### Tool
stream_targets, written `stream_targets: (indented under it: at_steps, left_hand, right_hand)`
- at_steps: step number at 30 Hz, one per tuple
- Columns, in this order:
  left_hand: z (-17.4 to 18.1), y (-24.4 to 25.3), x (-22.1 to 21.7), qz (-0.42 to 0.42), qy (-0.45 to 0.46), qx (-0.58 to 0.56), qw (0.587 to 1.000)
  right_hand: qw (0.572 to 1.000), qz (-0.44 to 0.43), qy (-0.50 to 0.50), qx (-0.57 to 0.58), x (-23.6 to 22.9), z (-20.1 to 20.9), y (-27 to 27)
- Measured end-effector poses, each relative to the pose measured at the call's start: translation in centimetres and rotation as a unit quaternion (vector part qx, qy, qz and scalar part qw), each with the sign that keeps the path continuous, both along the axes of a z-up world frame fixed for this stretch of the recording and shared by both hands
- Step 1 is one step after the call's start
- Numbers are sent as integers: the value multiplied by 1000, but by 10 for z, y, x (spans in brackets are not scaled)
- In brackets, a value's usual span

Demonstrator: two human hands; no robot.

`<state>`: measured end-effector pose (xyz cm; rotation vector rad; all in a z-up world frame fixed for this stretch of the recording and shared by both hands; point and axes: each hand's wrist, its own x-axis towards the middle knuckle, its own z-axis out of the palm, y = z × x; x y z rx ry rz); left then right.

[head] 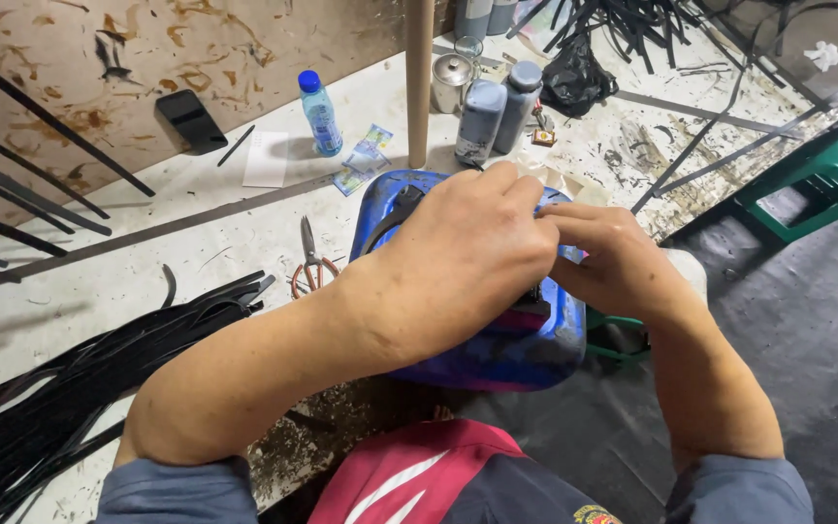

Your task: The person is preparing leather strips by hanging them on a wire rack with clothespins and using a small manual press tool to finish the ends.

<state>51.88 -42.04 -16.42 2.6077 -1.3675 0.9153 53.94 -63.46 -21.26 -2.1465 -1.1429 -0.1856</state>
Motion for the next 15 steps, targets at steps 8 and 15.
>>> stream_targets:
  at_steps: [8,15]
  left_hand:
    - [2,-8,2,3,2,11,1000]
    - [19,63,-4,75,241,13,968]
  right_hand:
    - [999,-45,-18,-24,-1,-2,-6]
    - [976,-33,-90,-195,0,-2,5]
